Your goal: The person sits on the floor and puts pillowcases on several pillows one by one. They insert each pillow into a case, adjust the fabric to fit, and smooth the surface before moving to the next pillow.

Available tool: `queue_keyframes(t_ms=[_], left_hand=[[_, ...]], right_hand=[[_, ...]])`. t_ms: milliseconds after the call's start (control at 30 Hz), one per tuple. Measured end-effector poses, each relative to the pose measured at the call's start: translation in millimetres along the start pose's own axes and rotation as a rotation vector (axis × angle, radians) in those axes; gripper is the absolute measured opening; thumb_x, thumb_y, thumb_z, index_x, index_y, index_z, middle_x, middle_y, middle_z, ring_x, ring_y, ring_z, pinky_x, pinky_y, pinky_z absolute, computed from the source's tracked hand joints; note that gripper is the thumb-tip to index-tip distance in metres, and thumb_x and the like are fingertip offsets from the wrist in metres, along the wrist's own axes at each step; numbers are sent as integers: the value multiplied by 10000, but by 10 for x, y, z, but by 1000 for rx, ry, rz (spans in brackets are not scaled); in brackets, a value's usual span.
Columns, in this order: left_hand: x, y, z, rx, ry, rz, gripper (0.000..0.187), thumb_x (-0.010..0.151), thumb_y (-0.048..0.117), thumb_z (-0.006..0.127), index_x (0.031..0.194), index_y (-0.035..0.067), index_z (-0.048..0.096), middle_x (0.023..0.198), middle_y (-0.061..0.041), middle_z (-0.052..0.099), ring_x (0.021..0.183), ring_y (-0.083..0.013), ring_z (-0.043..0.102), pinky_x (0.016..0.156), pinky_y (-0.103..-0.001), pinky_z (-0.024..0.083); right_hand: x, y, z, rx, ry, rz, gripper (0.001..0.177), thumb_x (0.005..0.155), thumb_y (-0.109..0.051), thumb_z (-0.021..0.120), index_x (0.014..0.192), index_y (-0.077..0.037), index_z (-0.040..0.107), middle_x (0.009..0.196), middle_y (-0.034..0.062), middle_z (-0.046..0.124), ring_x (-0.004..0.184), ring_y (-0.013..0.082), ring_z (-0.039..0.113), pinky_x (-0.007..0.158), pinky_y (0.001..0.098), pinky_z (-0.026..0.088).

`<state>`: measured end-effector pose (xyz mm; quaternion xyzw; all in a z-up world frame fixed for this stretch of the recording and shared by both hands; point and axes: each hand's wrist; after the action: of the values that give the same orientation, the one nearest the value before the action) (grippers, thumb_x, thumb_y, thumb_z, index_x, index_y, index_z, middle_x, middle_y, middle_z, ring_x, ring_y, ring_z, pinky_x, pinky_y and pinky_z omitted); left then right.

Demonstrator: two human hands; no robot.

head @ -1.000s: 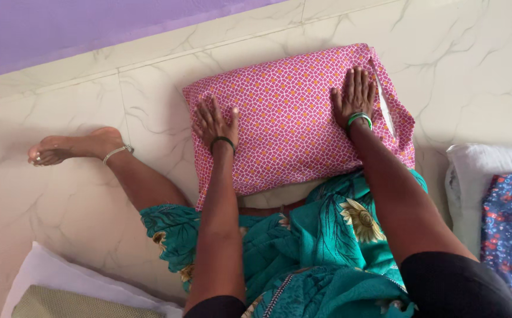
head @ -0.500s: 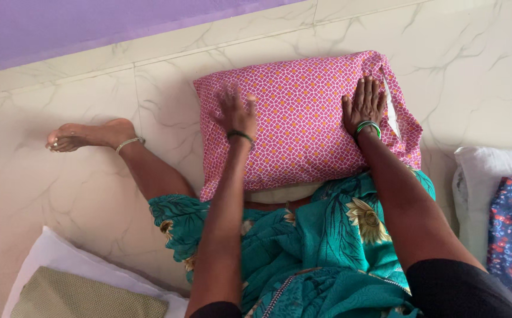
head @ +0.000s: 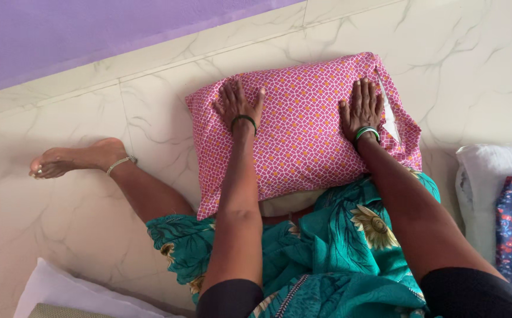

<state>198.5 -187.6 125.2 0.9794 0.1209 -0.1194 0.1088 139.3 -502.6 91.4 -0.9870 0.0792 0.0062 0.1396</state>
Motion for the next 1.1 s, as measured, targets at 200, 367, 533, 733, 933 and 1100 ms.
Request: queue_keyframes(t_ms=[200,367,533,733,933,1100], left_hand=[[336,-386,100,-55,-6,-88,1020,871,875,66,1653,220,102,1726,-87,65,1594,-253,44,1267,-543,23],[377,-1171,428,-233,47,-344,1082,869,905,168,1650,157,153,1723,-87,129,1590,-241,110,1250,-547,113],[116,-1608,860,-332,49,-439,1093,809,898,222,1624,172,270,1715,-121,102,1589,-256,93,1226,-610,135],[236,-1778,649,-859,-113,-369,1180,863,894,534,1482,-108,452,1469,-321,548,1341,-380,559,1102,-474,467],[-446,-958,-249,-1674,473,209,490,883,304,862,1164,-60,692,1039,-169,745,830,-191,660,731,-330,518],[-1502,-303,-1634,-1500,738,750,411,962,337,828,1065,14,596,996,-61,727,847,-170,691,787,-327,591]], right_hand=[[-19,35,-16,12,21,-26,793,1022,-568,112,1665,-104,125,1745,92,55,1603,239,-27,1272,464,-88],[-31,1,-4,12,14,-24,792,1021,-564,110,1661,-98,130,1742,99,54,1604,245,-27,1274,469,-85],[7,-6,60,1,27,-59,783,1025,-538,106,1661,-81,116,1749,97,45,1606,245,-31,1279,471,-75],[-36,34,3,30,27,-31,765,1028,-536,113,1657,-102,130,1746,91,60,1601,242,-22,1276,483,-53],[-355,-41,-210,349,276,36,704,1077,-540,198,1644,-132,286,1719,113,236,1608,312,110,1305,505,53],[-417,141,16,637,742,58,726,1127,-579,261,1653,-82,321,1722,122,319,1620,326,245,1345,524,159]])
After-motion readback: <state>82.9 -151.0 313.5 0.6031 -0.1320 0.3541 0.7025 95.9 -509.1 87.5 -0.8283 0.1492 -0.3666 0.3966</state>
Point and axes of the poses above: each hand's wrist, its own x-axis towards the middle knuckle, its own z-axis out of the palm, y = z × x
